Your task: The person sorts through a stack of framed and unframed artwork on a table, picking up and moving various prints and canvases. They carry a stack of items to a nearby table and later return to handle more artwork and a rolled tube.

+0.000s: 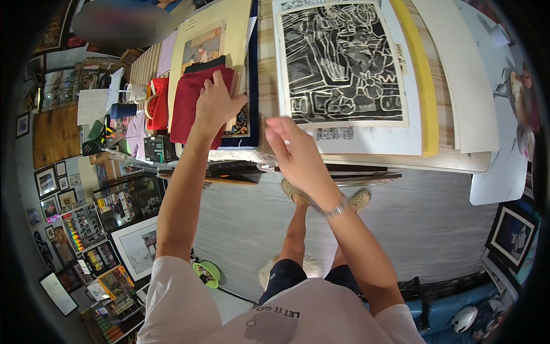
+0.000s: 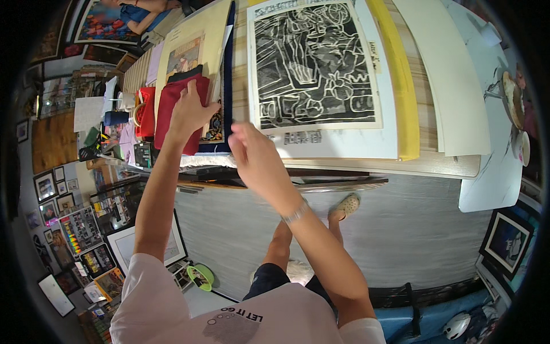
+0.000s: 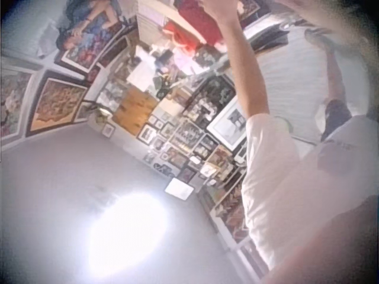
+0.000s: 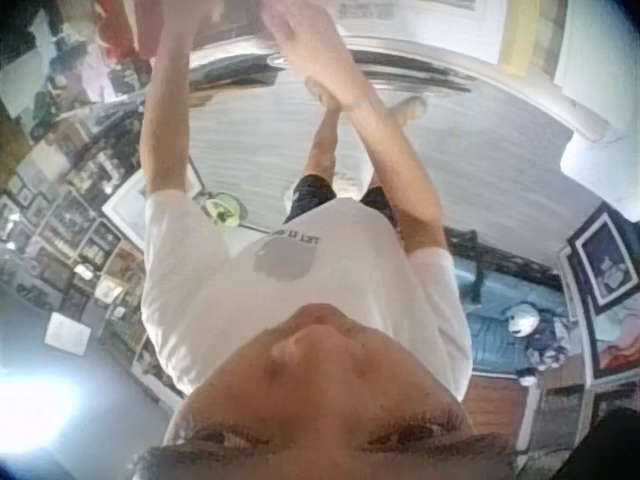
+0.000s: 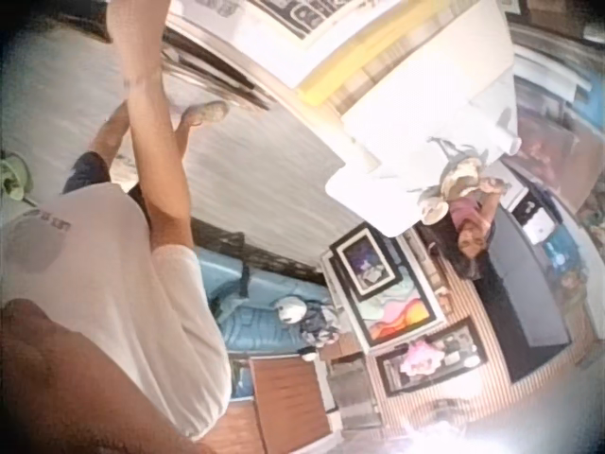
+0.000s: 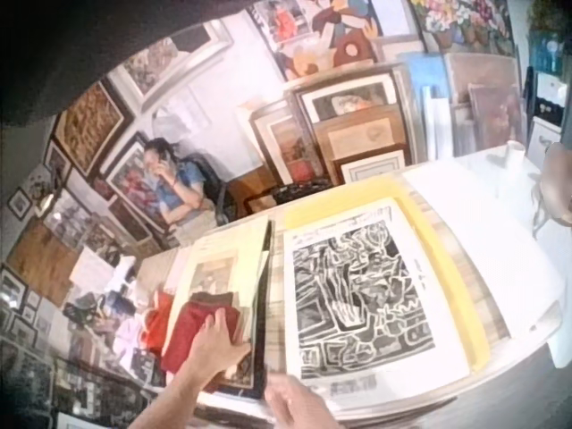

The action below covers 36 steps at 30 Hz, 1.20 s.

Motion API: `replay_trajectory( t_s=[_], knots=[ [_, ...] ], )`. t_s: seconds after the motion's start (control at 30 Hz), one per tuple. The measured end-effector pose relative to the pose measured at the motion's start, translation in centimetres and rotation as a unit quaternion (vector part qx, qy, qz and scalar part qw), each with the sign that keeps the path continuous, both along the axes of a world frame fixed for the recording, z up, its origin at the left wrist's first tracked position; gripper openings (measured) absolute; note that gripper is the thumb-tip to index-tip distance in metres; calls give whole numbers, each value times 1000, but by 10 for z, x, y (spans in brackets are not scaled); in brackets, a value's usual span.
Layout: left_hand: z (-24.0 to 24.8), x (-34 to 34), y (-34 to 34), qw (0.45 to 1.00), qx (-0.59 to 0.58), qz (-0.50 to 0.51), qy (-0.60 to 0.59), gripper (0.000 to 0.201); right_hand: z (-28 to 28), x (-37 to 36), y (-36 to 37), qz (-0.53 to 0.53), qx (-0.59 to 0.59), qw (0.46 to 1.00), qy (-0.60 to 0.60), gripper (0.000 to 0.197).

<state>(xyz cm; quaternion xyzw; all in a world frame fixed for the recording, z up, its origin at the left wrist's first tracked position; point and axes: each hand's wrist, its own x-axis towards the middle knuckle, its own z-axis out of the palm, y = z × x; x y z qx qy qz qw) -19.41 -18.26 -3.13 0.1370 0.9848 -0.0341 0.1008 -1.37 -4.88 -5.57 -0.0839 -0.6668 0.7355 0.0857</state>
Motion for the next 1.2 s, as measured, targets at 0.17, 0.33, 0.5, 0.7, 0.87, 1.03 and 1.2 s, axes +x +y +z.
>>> replay_trajectory(
  t_s=[0.17,0.33,0.5,0.7,0.87,1.03,1.2],
  knots=[
    [9,-23,-28,996,58,-68,25,40,-36,-87,-54,-43,21,992,-113,41],
    [5,-31,-57,984,103,-146,18,18,-41,-116,-82,-134,61,982,-116,50],
    [17,-27,-68,974,208,-81,-30,17,-36,-129,-78,-69,-130,970,-193,54],
    [23,-33,-86,958,275,-58,-55,18,-27,-149,-90,-62,-286,931,-220,43],
    [21,-44,-112,913,388,-46,-122,15,-12,-150,-122,-103,-279,954,-45,43],
    [44,-49,-141,865,476,-14,-160,18,22,-155,-155,-141,-42,982,121,66],
    [47,-56,-158,853,515,-13,-87,15,36,-161,-172,-110,62,988,84,73]
  ],
)
